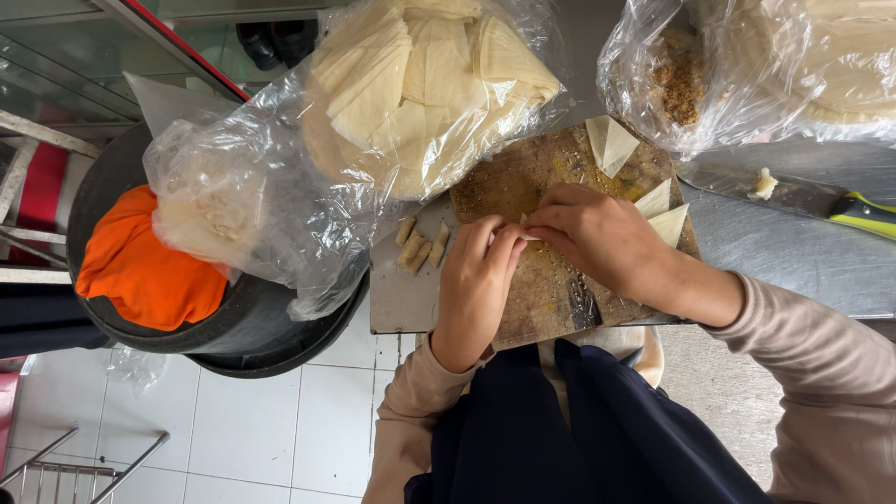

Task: The person prepares multiple small pastries by placing a filling onto square dough wrappers, folding them into triangular shapes, and rolling them.

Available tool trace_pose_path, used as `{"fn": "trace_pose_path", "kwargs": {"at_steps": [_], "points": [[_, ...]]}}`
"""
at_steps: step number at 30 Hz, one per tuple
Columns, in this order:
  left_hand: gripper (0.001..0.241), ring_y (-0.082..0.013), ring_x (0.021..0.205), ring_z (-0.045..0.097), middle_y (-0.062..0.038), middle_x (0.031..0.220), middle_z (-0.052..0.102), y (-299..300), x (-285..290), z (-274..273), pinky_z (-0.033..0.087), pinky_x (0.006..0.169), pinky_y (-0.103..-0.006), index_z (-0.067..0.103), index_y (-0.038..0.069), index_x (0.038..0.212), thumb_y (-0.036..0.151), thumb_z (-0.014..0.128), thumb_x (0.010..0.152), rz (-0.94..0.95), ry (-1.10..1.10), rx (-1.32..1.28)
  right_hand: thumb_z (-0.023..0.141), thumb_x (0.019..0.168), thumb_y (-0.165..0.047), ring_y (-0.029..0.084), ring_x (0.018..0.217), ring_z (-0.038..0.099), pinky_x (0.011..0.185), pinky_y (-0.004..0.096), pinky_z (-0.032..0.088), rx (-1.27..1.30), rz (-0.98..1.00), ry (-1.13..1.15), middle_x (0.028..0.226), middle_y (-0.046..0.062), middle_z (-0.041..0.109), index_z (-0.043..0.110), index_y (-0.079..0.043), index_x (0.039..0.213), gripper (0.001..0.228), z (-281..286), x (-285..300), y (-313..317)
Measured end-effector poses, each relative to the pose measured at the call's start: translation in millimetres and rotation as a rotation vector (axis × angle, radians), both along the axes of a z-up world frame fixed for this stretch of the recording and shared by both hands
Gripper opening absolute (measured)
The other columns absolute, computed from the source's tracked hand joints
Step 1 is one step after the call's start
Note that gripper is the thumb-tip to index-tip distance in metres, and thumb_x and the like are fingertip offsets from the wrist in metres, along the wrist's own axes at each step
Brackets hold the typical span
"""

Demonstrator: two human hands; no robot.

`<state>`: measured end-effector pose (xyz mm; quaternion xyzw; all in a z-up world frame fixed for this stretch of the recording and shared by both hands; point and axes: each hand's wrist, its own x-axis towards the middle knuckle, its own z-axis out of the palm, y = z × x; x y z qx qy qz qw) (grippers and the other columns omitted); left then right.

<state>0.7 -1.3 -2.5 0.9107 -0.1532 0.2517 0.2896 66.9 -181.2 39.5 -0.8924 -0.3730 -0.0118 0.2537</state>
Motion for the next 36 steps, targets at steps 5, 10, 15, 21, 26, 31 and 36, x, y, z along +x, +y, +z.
{"fn": "trace_pose_path", "kwargs": {"at_steps": [5, 10, 15, 21, 26, 31, 36], "points": [[0.021, -0.0271, 0.097, 0.066, -0.011, 0.109, 0.066, -1.1, 0.1, 1.6, 0.056, 0.083, -0.0373, 0.069, 0.001, 0.107, 0.01, 0.078, 0.091, 0.024, -0.012, 0.033, 0.076, 0.087, -0.018, 0.024, 0.09, 0.072, 0.078, 0.035, 0.061, 0.063, 0.006, -0.086, 0.101, 0.009, 0.073, 0.078, -0.003, 0.097, 0.019, -3.2, -2.9, 0.0], [0.02, -0.0264, 0.095, 0.066, -0.011, 0.11, 0.066, -0.6, 0.3, 6.4, 0.056, 0.084, -0.0365, 0.069, 0.002, 0.109, 0.009, 0.077, 0.092, 0.02, -0.007, 0.008, 0.076, 0.086, -0.018, 0.022, 0.094, 0.069, 0.076, 0.033, 0.061, 0.003, -0.026, -0.126, 0.103, 0.007, 0.071, 0.079, -0.007, 0.094, 0.014, -4.1, 0.1, 2.7], [0.021, -0.0249, 0.089, 0.063, -0.012, 0.112, 0.065, -1.7, 0.4, 5.6, 0.055, 0.081, -0.0367, 0.069, 0.002, 0.108, 0.011, 0.077, 0.091, 0.044, 0.005, 0.013, 0.077, 0.086, -0.021, 0.021, 0.096, 0.067, 0.068, 0.032, 0.061, -0.072, -0.076, -0.119, 0.099, 0.004, 0.069, 0.08, -0.01, 0.09, 0.012, -2.2, 1.5, 4.3], [0.022, -0.0246, 0.091, 0.064, -0.012, 0.114, 0.063, -3.5, 2.4, 0.9, 0.055, 0.081, -0.0366, 0.069, 0.002, 0.11, 0.012, 0.077, 0.092, 0.07, -0.002, 0.014, 0.079, 0.082, -0.026, 0.02, 0.096, 0.066, 0.071, 0.034, 0.061, 0.039, -0.048, -0.095, 0.103, 0.005, 0.069, 0.08, -0.008, 0.093, 0.021, 5.3, -3.3, 2.6], [0.021, -0.0239, 0.092, 0.064, -0.013, 0.118, 0.062, -3.2, 2.1, 0.6, 0.056, 0.083, -0.0366, 0.069, 0.002, 0.112, 0.009, 0.076, 0.094, 0.06, -0.005, -0.028, 0.078, 0.086, -0.023, 0.019, 0.098, 0.066, 0.07, 0.032, 0.061, 0.006, -0.063, -0.143, 0.101, 0.004, 0.069, 0.081, -0.009, 0.093, 0.016, 1.4, 0.8, 4.8], [0.02, -0.0228, 0.091, 0.062, -0.011, 0.12, 0.061, -2.4, -1.1, 4.5, 0.056, 0.082, -0.0361, 0.069, 0.003, 0.113, 0.008, 0.075, 0.095, 0.041, 0.01, -0.036, 0.078, 0.087, -0.022, 0.019, 0.098, 0.066, 0.069, 0.031, 0.062, -0.032, -0.087, -0.162, 0.099, 0.003, 0.069, 0.081, -0.009, 0.092, 0.015, -2.5, 1.9, 4.5], [0.024, -0.0224, 0.09, 0.061, -0.012, 0.121, 0.059, -2.8, 0.1, 7.2, 0.055, 0.082, -0.036, 0.068, 0.003, 0.117, 0.008, 0.075, 0.095, 0.05, 0.014, -0.034, 0.077, 0.088, -0.023, 0.018, 0.099, 0.066, 0.071, 0.031, 0.062, -0.017, -0.09, -0.161, 0.101, 0.003, 0.069, 0.081, -0.01, 0.094, 0.015, -3.3, 4.9, 4.8]]}}
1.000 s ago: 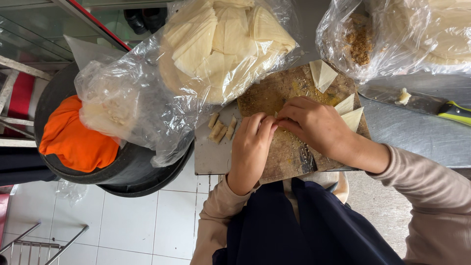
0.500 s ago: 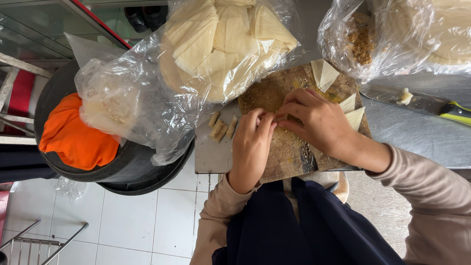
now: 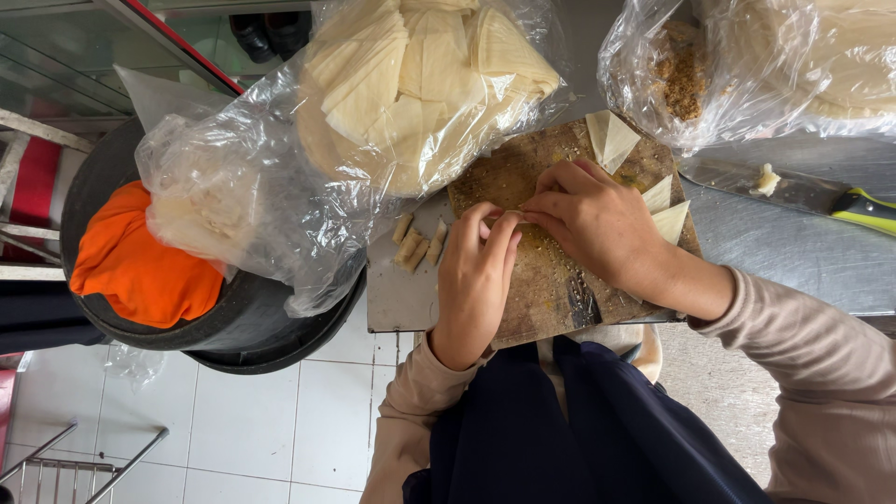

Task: The person prepares multiple small pastries by placing a filling onto square dough wrappers, folding them into triangular shapes, and rolling them.

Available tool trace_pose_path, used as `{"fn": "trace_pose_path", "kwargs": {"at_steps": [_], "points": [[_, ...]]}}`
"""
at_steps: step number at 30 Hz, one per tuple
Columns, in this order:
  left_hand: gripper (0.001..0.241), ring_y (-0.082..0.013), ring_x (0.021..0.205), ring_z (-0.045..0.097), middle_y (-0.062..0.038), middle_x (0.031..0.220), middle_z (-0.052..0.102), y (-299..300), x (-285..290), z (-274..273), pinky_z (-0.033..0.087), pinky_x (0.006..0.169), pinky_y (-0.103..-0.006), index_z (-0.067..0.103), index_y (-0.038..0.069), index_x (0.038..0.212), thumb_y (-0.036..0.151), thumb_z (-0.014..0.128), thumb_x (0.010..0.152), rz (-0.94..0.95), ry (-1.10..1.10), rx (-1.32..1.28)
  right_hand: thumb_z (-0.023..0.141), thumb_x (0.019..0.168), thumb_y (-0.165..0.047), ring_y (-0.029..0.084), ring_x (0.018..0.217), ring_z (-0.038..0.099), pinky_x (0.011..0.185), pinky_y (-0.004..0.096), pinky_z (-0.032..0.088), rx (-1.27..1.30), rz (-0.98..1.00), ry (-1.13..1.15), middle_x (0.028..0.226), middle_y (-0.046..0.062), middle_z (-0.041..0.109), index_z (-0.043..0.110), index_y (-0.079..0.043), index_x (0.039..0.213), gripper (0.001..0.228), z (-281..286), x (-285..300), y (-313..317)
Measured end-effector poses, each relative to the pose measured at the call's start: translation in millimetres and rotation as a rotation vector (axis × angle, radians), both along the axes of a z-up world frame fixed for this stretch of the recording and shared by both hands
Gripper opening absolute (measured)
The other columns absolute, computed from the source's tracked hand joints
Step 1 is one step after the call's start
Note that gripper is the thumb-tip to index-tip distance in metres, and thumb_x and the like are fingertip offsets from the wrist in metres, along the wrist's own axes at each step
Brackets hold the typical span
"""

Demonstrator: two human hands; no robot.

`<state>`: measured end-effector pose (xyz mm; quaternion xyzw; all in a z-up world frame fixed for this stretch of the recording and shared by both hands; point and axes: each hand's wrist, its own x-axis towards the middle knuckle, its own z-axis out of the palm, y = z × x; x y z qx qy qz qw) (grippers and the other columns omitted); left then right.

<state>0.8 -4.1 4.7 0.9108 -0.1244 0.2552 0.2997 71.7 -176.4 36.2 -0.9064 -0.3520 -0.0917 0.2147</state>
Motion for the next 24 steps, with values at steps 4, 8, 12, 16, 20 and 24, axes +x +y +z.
{"fn": "trace_pose_path", "kwargs": {"at_steps": [4, 8, 12, 16, 20, 24], "points": [[0.024, -0.0229, 0.092, 0.061, -0.012, 0.121, 0.059, -0.7, -0.4, -0.5, 0.055, 0.083, -0.0364, 0.069, 0.003, 0.117, 0.008, 0.075, 0.095, 0.009, -0.015, 0.021, 0.076, 0.088, -0.023, 0.02, 0.097, 0.067, 0.073, 0.034, 0.061, 0.041, -0.022, 0.007, 0.104, 0.004, 0.068, 0.08, -0.008, 0.096, 0.017, 0.4, -0.7, 0.2], [0.026, -0.0231, 0.092, 0.062, -0.012, 0.121, 0.058, -1.5, 0.9, -3.9, 0.056, 0.084, -0.0364, 0.068, 0.003, 0.119, 0.009, 0.075, 0.095, 0.024, -0.018, 0.052, 0.077, 0.09, -0.022, 0.019, 0.094, 0.068, 0.074, 0.034, 0.061, 0.069, -0.051, 0.064, 0.107, 0.005, 0.068, 0.078, -0.007, 0.098, 0.018, 1.1, 2.2, 0.7], [0.028, -0.0238, 0.095, 0.063, -0.012, 0.121, 0.059, -1.2, 0.8, -6.4, 0.056, 0.084, -0.0363, 0.068, 0.004, 0.123, 0.01, 0.074, 0.096, 0.031, -0.01, 0.053, 0.081, 0.083, -0.027, 0.021, 0.097, 0.068, 0.069, 0.033, 0.062, 0.043, 0.007, 0.021, 0.105, 0.006, 0.067, 0.078, -0.007, 0.093, 0.023, 4.6, 3.5, 0.1], [0.03, -0.0245, 0.101, 0.065, -0.013, 0.123, 0.059, -0.6, 0.2, -9.0, 0.058, 0.086, -0.0363, 0.065, 0.004, 0.129, 0.011, 0.071, 0.1, 0.038, 0.011, -0.022, 0.081, 0.083, -0.024, 0.022, 0.099, 0.068, 0.068, 0.033, 0.062, 0.031, 0.008, -0.035, 0.106, 0.006, 0.068, 0.079, -0.006, 0.095, 0.021, 5.9, 3.5, -0.7], [0.035, -0.029, 0.11, 0.064, -0.015, 0.127, 0.058, -0.3, 0.4, -10.1, 0.058, 0.089, -0.0378, 0.063, 0.005, 0.133, 0.013, 0.071, 0.1, 0.047, -0.042, -0.056, 0.079, 0.088, -0.019, 0.022, 0.093, 0.068, 0.07, 0.032, 0.062, 0.1, 0.02, 0.035, 0.109, 0.009, 0.069, 0.079, -0.004, 0.1, 0.019, 3.6, 7.7, -5.1], [0.034, -0.0293, 0.111, 0.065, -0.014, 0.127, 0.061, -0.2, -0.5, -11.1, 0.059, 0.09, -0.0368, 0.064, 0.007, 0.132, 0.013, 0.071, 0.098, -0.002, -0.083, -0.132, 0.079, 0.089, -0.018, 0.022, 0.086, 0.069, 0.07, 0.03, 0.062, 0.187, 0.139, 0.103, 0.106, 0.012, 0.07, 0.079, -0.004, 0.103, 0.02, 3.9, 6.1, -6.9]]}}
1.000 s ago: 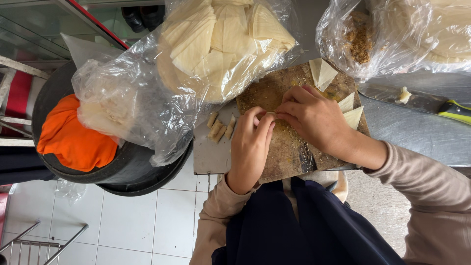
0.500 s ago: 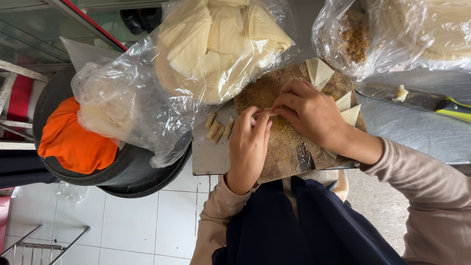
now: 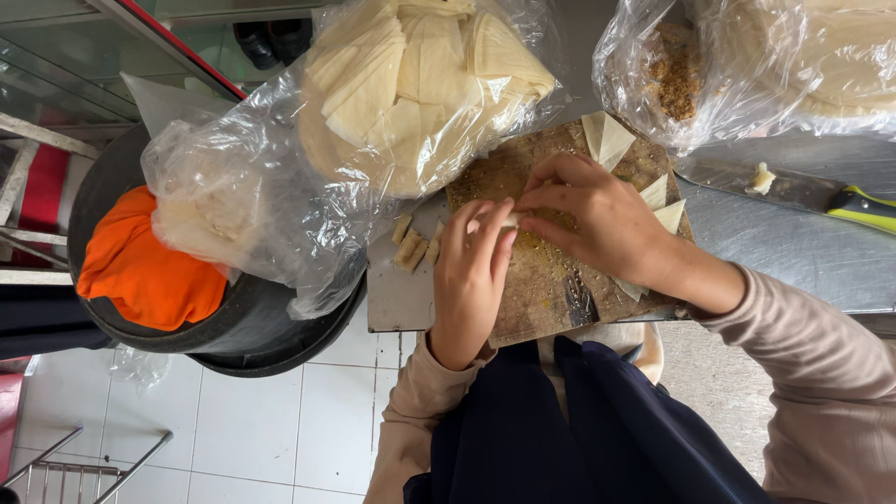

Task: The person prepares multiple small pastries by placing a filling onto square dough wrappers, folding them into triangular shapes, and rolling them.

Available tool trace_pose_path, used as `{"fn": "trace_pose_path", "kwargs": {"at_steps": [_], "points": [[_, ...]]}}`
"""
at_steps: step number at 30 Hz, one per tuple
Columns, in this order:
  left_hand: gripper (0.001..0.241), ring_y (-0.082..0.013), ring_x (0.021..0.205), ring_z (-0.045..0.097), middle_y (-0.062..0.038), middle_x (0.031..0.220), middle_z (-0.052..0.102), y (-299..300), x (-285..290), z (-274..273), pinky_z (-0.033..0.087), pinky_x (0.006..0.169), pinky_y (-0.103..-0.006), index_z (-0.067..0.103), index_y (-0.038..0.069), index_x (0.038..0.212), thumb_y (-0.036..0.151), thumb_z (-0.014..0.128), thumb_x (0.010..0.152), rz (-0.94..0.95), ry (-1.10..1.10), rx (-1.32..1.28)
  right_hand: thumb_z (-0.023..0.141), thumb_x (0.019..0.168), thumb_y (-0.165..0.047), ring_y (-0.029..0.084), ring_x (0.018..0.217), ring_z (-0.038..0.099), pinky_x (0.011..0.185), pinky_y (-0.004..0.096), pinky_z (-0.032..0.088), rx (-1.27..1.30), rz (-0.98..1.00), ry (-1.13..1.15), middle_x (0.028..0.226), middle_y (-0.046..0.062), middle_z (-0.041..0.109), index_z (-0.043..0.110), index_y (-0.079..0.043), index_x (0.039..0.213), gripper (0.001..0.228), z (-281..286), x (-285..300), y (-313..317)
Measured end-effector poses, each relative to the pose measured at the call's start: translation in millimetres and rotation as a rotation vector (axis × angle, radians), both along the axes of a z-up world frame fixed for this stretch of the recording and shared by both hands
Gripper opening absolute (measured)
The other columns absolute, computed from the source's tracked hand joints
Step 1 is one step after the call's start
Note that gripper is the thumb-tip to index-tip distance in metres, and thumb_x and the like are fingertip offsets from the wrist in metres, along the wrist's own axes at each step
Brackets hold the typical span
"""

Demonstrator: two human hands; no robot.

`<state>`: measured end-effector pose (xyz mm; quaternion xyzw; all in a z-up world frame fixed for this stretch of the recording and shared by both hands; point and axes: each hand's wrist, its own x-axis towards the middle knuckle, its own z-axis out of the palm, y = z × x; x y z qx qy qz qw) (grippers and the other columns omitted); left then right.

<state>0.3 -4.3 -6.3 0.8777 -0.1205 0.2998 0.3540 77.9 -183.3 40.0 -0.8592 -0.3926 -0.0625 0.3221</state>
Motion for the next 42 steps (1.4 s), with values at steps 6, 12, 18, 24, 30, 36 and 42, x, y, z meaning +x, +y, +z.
{"fn": "trace_pose_path", "kwargs": {"at_steps": [6, 12, 18, 24, 30, 36, 42], "points": [[0.023, -0.0287, 0.106, 0.067, -0.011, 0.117, 0.067, 6.4, -6.2, 4.6, 0.057, 0.088, -0.038, 0.065, 0.006, 0.12, 0.009, 0.072, 0.099, -0.01, 0.0, -0.065, 0.075, 0.093, -0.02, 0.022, 0.079, 0.072, 0.066, 0.028, 0.063, 0.066, -0.015, -0.098, 0.106, 0.014, 0.072, 0.078, 0.0, 0.103, 0.022, 0.0, -3.7, -2.5], [0.023, -0.0238, 0.103, 0.069, -0.008, 0.114, 0.071, 20.4, -17.6, 8.4, 0.057, 0.088, -0.036, 0.067, 0.006, 0.116, 0.013, 0.077, 0.096, 0.074, -0.046, -0.06, 0.072, 0.106, -0.012, 0.014, 0.063, 0.069, 0.046, 0.022, 0.051, -0.056, -0.252, -0.182, 0.097, 0.01, 0.077, 0.078, -0.002, 0.098, 0.013, 11.9, 2.3, -28.7], [0.022, -0.0258, 0.098, 0.066, -0.008, 0.11, 0.071, 58.6, -31.8, 12.8, 0.053, 0.083, -0.0365, 0.068, 0.006, 0.112, 0.009, 0.078, 0.092, 0.277, 0.025, -0.026, 0.08, 0.095, -0.007, 0.012, 0.063, 0.069, 0.044, 0.02, 0.042, -0.186, -0.481, -0.565, 0.095, 0.009, 0.076, 0.077, -0.006, 0.097, 0.003, 47.8, 16.8, -69.7], [0.026, -0.0266, 0.105, 0.062, -0.005, 0.114, 0.067, 70.0, -31.3, 8.1, 0.05, 0.09, -0.0391, 0.07, 0.009, 0.11, 0.013, 0.081, 0.087, 0.234, 0.039, 0.082, 0.076, 0.103, -0.006, 0.015, 0.067, 0.07, 0.056, 0.024, 0.05, -0.143, -0.543, -0.435, 0.088, 0.006, 0.076, 0.077, -0.004, 0.105, 0.003, 44.9, 16.4, -83.1], [0.02, -0.027, 0.106, 0.06, -0.004, 0.115, 0.066, 69.8, -40.1, 3.7, 0.05, 0.091, -0.039, 0.072, 0.01, 0.111, 0.014, 0.078, 0.092, 0.212, 0.077, 0.04, 0.073, 0.099, 0.001, 0.014, 0.067, 0.069, 0.057, 0.023, 0.05, -0.143, -0.545, -0.463, 0.096, 0.008, 0.076, 0.078, -0.003, 0.105, 0.009, 42.8, 18.2, -85.2], [0.012, -0.025, 0.11, 0.06, -0.002, 0.116, 0.068, 68.9, -44.0, 2.5, 0.05, 0.095, -0.0385, 0.071, 0.009, 0.111, 0.012, 0.071, 0.1, 0.216, 0.077, -0.019, 0.07, 0.109, -0.011, 0.014, 0.07, 0.07, 0.06, 0.025, 0.048, -0.081, -0.587, -0.29, 0.09, 0.007, 0.076, 0.076, -0.004, 0.107, 0.01, 26.0, 22.9, -103.0], [0.011, -0.0288, 0.115, 0.055, -0.004, 0.116, 0.066, 59.4, -45.0, 11.3, 0.045, 0.102, -0.0408, 0.074, 0.01, 0.108, 0.012, 0.071, 0.097, 0.175, 0.001, 0.041, 0.069, 0.102, -0.012, 0.02, 0.092, 0.061, 0.087, 0.033, 0.044, -0.059, -0.56, -0.395, 0.107, 0.008, 0.067, 0.07, -0.004, 0.114, 0.014, 11.0, 27.4, -114.6]]}}
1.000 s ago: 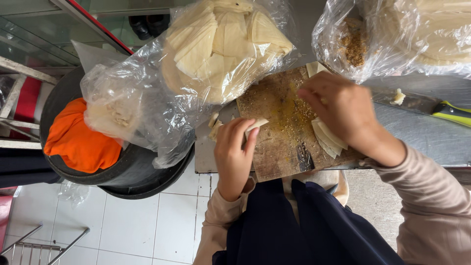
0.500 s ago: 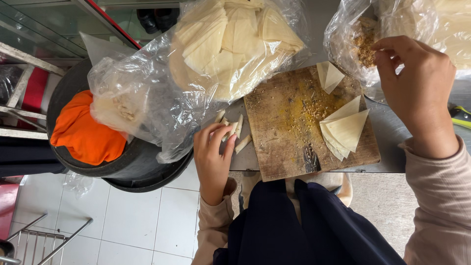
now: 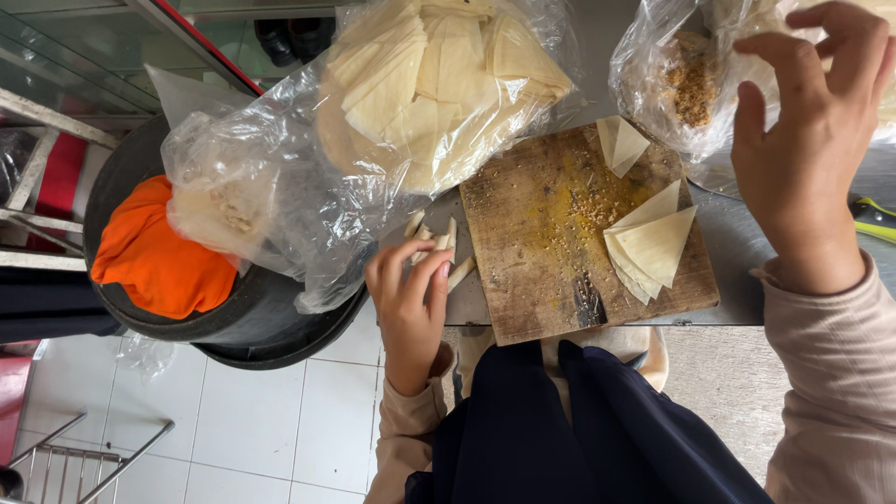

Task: The person prepares multiple small pastries by placing a filling onto square dough wrappers, folding them into triangular shapes, and rolling them.

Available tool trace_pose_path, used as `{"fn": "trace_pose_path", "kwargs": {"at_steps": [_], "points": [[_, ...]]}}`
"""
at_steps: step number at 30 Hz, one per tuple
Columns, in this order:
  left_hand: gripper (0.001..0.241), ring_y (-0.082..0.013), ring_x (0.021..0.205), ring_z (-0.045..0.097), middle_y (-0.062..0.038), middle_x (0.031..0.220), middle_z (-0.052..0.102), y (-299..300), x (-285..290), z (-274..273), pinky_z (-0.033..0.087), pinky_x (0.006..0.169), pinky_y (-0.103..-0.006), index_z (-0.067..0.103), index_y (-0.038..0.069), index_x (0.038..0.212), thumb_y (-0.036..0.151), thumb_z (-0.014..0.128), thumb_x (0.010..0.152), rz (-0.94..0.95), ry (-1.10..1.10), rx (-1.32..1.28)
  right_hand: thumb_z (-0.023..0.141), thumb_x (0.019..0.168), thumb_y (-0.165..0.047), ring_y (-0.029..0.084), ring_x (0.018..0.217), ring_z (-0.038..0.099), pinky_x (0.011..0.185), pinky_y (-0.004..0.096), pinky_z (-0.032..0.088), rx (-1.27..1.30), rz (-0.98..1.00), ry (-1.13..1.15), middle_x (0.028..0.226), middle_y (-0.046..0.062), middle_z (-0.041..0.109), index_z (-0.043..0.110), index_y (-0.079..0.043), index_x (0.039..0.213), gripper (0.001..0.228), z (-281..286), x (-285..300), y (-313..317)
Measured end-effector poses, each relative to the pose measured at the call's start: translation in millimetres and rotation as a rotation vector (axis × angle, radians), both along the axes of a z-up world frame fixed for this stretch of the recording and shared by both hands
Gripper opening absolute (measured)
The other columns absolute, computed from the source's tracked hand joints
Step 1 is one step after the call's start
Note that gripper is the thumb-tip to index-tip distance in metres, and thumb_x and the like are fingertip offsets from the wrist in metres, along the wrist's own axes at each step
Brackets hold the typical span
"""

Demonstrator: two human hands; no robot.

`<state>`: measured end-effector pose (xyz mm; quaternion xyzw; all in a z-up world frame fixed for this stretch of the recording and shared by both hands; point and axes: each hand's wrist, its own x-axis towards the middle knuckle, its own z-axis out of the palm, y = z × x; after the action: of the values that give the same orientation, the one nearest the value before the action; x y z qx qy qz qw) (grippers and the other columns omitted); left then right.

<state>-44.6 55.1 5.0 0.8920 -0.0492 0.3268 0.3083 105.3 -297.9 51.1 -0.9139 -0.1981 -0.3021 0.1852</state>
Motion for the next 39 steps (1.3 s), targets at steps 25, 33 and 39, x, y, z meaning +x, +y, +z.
{"fn": "trace_pose_path", "kwargs": {"at_steps": [25, 33, 39], "points": [[0.015, -0.0175, 0.107, 0.062, 0.002, 0.105, 0.068, -35.3, 2.5, 16.1, 0.025, 0.11, -0.048, 0.072, 0.015, 0.11, 0.024, 0.073, 0.098, -0.301, 0.063, 0.184, 0.074, 0.085, -0.022, 0.016, 0.117, 0.057, 0.096, 0.031, 0.043, -0.75, 0.126, -0.189, 0.132, -0.003, 0.065, 0.08, -0.028, 0.099, 0.017, 8.4, 5.2, 53.8], [0.012, -0.0186, 0.109, 0.063, 0.001, 0.109, 0.069, -13.2, -4.6, 19.7, 0.026, 0.11, -0.045, 0.071, 0.014, 0.11, 0.014, 0.072, 0.097, -0.15, 0.023, -0.002, 0.08, 0.096, -0.011, 0.024, 0.103, 0.064, 0.093, 0.04, 0.05, -0.21, 0.335, -0.075, 0.117, 0.009, 0.071, 0.075, -0.005, 0.106, 0.012, 20.3, -0.6, 44.9], [0.019, -0.0205, 0.111, 0.061, -0.005, 0.117, 0.069, -16.3, -7.4, 18.1, 0.032, 0.109, -0.0386, 0.067, 0.01, 0.118, 0.014, 0.07, 0.1, -0.148, -0.094, -0.183, 0.066, 0.1, -0.004, 0.015, 0.079, 0.075, 0.069, 0.024, 0.061, 0.234, 0.762, 0.441, 0.097, 0.013, 0.075, 0.072, 0.001, 0.103, 0.009, 32.9, -37.8, 67.3]]}}
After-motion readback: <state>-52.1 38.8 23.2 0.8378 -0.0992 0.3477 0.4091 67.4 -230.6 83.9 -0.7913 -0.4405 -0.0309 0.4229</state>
